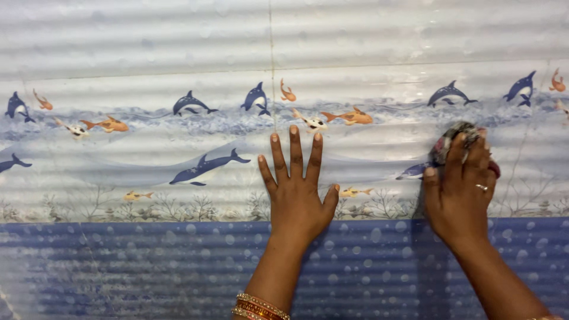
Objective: The person cleans wall tiles by scrubbing them with a small cloth held in the right hand and using the left hand to provide support.
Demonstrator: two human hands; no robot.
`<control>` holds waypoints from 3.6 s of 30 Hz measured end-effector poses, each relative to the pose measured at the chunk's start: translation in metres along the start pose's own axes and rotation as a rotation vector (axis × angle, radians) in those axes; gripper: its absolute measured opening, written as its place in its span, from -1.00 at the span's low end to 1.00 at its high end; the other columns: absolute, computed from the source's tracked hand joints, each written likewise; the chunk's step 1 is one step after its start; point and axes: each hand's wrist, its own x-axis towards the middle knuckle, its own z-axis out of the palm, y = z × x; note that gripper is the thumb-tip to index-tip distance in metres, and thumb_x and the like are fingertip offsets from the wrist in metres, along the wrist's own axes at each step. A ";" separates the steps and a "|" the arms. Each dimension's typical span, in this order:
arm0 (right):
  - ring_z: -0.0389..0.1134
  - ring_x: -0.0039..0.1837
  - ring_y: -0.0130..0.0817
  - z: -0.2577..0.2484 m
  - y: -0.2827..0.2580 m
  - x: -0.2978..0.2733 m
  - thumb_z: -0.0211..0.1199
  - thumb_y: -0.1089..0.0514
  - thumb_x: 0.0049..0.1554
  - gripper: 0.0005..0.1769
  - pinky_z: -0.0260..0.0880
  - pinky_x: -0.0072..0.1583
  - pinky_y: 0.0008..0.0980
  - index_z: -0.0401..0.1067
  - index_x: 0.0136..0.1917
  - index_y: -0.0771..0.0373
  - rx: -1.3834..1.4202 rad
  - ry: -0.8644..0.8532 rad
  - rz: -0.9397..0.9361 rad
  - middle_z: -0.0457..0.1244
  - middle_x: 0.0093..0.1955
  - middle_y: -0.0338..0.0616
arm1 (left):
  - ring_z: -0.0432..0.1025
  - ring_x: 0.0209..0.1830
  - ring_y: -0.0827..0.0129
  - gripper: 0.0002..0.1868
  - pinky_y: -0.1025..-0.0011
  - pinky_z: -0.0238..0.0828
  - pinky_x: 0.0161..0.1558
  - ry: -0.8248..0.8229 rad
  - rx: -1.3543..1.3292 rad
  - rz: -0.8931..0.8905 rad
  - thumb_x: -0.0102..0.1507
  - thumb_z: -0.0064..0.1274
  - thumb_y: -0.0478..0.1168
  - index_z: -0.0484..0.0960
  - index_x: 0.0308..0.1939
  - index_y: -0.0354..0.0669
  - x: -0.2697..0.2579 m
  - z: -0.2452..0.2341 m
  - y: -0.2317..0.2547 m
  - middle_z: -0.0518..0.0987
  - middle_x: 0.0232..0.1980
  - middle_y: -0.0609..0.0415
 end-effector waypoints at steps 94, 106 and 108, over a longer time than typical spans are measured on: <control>-0.54 0.71 0.33 0.034 0.042 -0.076 -0.24 -0.33 0.36 -0.14 -0.55 0.57 0.32 -0.37 0.70 0.13 0.037 0.059 0.105 -0.45 0.71 0.38 | -0.43 0.65 -0.06 -0.10 -0.36 -0.80 0.40 -0.026 -0.071 0.249 0.16 -0.01 0.16 0.05 0.57 0.26 -0.035 0.086 0.112 -0.16 0.67 -0.02; -0.47 0.72 0.31 0.000 0.150 -0.057 -0.40 -0.34 0.35 -0.13 -0.56 0.61 0.21 -0.37 0.71 0.19 0.008 0.070 0.308 -0.45 0.71 0.40 | -0.31 0.62 0.08 -0.11 -0.32 -0.64 0.41 -0.203 -0.026 0.422 0.12 0.05 0.05 0.09 0.53 0.21 -0.072 0.082 0.116 -0.06 0.62 0.07; -0.46 0.71 0.33 -0.009 0.174 -0.046 -0.39 -0.38 0.35 -0.09 -0.51 0.60 0.15 -0.40 0.71 0.21 0.067 0.162 0.362 -0.45 0.71 0.39 | -0.29 0.64 0.10 -0.12 -0.36 -0.64 0.43 -0.186 -0.014 0.460 0.10 0.03 0.07 0.09 0.51 0.22 -0.075 0.086 0.119 -0.05 0.64 0.09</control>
